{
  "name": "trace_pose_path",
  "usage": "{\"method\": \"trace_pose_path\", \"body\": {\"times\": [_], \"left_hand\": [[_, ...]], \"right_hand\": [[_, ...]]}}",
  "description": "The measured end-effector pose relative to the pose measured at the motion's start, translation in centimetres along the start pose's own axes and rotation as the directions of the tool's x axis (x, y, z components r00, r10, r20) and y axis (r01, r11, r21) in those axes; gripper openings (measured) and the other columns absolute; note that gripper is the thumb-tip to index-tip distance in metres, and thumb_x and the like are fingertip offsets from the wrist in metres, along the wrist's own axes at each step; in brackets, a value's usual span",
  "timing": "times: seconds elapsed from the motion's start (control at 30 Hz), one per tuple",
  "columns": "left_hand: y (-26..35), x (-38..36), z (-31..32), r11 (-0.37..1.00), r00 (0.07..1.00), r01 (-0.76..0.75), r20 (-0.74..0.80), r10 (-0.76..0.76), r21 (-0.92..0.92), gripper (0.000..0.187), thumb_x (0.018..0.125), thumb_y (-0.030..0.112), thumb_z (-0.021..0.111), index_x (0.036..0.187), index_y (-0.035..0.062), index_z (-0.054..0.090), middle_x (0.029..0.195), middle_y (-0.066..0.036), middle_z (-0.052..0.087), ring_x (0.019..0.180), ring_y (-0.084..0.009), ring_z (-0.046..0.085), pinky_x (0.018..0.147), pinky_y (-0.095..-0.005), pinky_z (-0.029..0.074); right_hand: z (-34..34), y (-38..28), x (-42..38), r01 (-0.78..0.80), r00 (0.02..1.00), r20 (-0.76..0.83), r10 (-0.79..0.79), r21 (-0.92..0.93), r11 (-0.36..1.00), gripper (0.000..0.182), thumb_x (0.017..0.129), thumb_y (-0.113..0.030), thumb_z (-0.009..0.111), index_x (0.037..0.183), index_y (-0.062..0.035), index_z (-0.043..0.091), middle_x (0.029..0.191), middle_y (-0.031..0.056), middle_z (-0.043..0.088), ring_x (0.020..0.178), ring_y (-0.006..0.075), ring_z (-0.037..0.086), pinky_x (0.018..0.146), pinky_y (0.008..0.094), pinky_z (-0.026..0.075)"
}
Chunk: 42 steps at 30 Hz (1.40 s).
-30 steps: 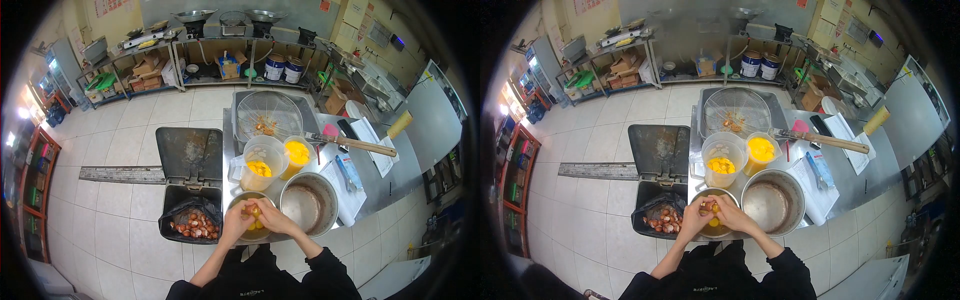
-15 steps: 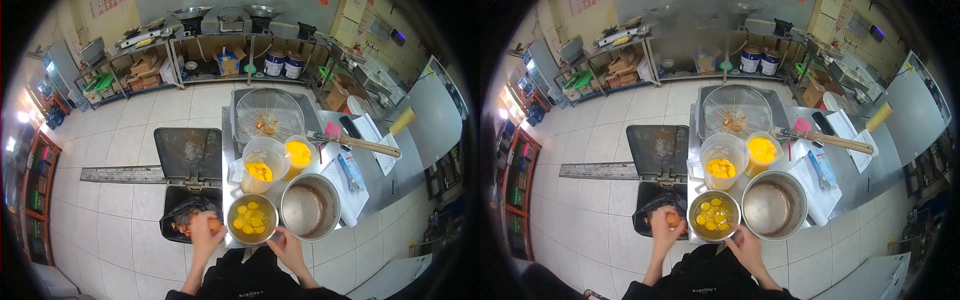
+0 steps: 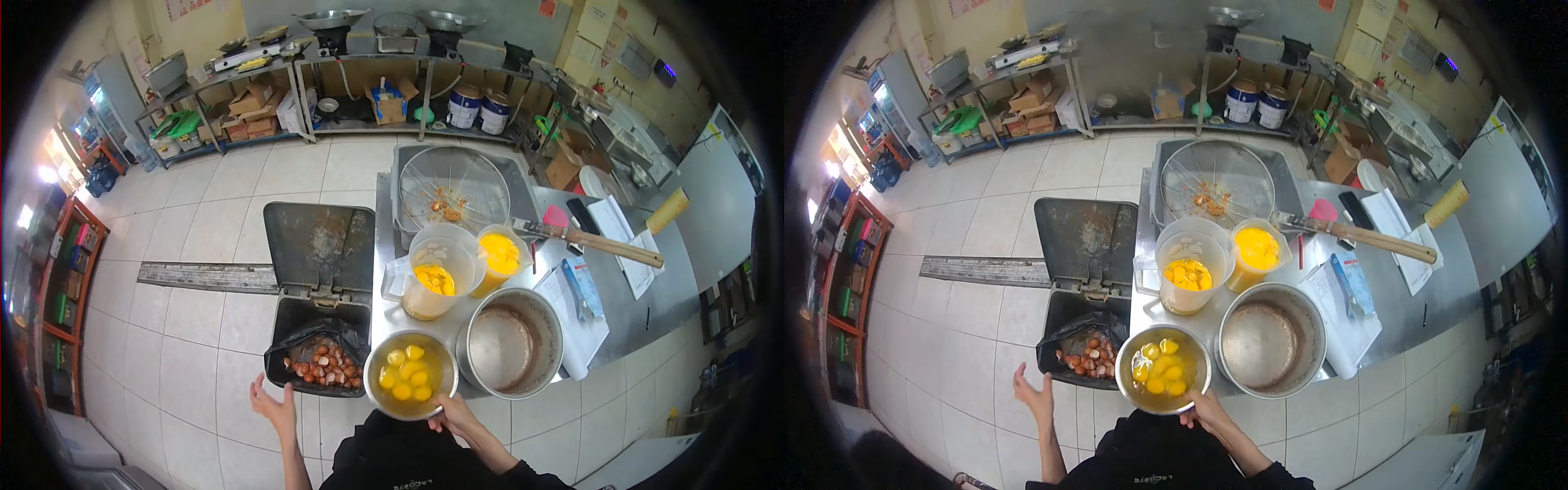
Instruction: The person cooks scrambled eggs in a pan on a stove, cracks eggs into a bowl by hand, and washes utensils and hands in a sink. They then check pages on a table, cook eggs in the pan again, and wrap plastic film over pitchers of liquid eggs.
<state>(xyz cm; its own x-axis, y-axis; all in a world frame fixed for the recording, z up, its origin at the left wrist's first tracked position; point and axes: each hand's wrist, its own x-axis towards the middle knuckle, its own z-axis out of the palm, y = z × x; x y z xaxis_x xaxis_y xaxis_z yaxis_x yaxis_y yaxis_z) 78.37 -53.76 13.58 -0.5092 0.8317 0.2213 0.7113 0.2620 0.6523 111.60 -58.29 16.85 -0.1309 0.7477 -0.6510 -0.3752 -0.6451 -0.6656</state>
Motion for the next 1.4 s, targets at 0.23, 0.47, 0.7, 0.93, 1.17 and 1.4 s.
{"method": "trace_pose_path", "body": {"times": [0.23, 0.47, 0.7, 0.93, 1.17, 1.4], "left_hand": [[-6.4, -4.1, -2.1, 0.952, 0.941, 0.306, -0.145, -0.307, -0.032, 0.060, 0.070, 0.016, 0.066, 0.123, 0.0076, 0.039, 0.123, -0.014, 0.043, 0.118, -0.0315, 0.033, 0.099, -0.0449, 0.021], [-8.4, -8.2, -2.9, 0.832, 0.830, 0.546, -0.072, -0.553, -0.102, 0.060, 0.070, 0.014, 0.065, 0.124, 0.0079, 0.039, 0.123, -0.017, 0.042, 0.117, -0.0326, 0.034, 0.100, -0.0436, 0.022], [-9.8, -8.7, -3.3, 0.792, 0.795, 0.598, -0.034, -0.606, -0.122, 0.059, 0.071, 0.014, 0.064, 0.124, 0.0136, 0.038, 0.124, -0.020, 0.038, 0.116, -0.0348, 0.034, 0.099, -0.0442, 0.025], [-10.5, -3.2, -3.7, 0.839, 0.830, 0.531, -0.126, -0.543, -0.119, 0.060, 0.072, 0.013, 0.064, 0.125, 0.0142, 0.037, 0.125, -0.020, 0.038, 0.116, -0.0351, 0.034, 0.099, -0.0440, 0.025], [-8.0, 7.8, 0.6, 0.934, 0.960, 0.267, -0.022, -0.280, -0.237, 0.060, 0.070, 0.012, 0.066, 0.123, 0.0026, 0.039, 0.121, -0.019, 0.042, 0.116, -0.0329, 0.035, 0.099, -0.0418, 0.024], [5.9, 24.7, 14.5, 0.876, 0.864, -0.460, 0.152, 0.480, -0.147, 0.061, 0.076, 0.029, 0.062, 0.127, 0.0063, 0.038, 0.131, -0.021, 0.035, 0.125, -0.0391, 0.024, 0.101, -0.0517, 0.018]], "right_hand": [[0.7, -12.0, -6.4, -0.162, 0.976, 0.130, 0.172, -0.088, 0.983, 0.026, 0.080, -0.013, 0.046, 0.095, 0.0081, 0.048, 0.062, 0.0181, 0.054, 0.041, 0.0252, 0.054, 0.032, 0.0333, 0.043], [1.5, -23.7, -6.9, 0.279, 0.960, 0.081, -0.267, -0.310, 0.909, 0.027, 0.079, -0.008, 0.042, 0.098, 0.0091, 0.044, 0.057, 0.0149, 0.054, 0.037, 0.0219, 0.053, 0.030, 0.0300, 0.043], [-0.4, -27.0, -0.3, 0.535, 0.793, -0.038, -0.609, -0.436, 0.724, 0.028, 0.080, -0.007, 0.038, 0.102, 0.0095, 0.041, 0.056, 0.0133, 0.053, 0.036, 0.0171, 0.051, 0.029, 0.0274, 0.043], [-0.5, -26.2, 2.2, 0.577, 0.595, -0.093, -0.799, -0.643, 0.504, 0.051, 0.079, -0.003, 0.037, 0.128, -0.0047, 0.025, 0.069, 0.0143, 0.056, 0.037, 0.0156, 0.051, 0.032, 0.0279, 0.044], [4.1, -23.3, 0.7, 0.560, 0.439, -0.114, -0.891, -0.741, 0.370, 0.072, 0.071, 0.007, 0.036, 0.138, -0.0140, 0.022, 0.123, 0.0211, 0.045, 0.067, 0.0208, 0.061, 0.059, 0.0291, 0.050], [4.2, -17.2, 4.2, 0.428, 0.015, 0.061, -0.998, -0.902, -0.049, 0.064, 0.081, -0.006, 0.050, 0.138, -0.0035, 0.018, 0.127, 0.0207, 0.043, 0.113, 0.0280, 0.046, 0.097, 0.0341, 0.033]]}}
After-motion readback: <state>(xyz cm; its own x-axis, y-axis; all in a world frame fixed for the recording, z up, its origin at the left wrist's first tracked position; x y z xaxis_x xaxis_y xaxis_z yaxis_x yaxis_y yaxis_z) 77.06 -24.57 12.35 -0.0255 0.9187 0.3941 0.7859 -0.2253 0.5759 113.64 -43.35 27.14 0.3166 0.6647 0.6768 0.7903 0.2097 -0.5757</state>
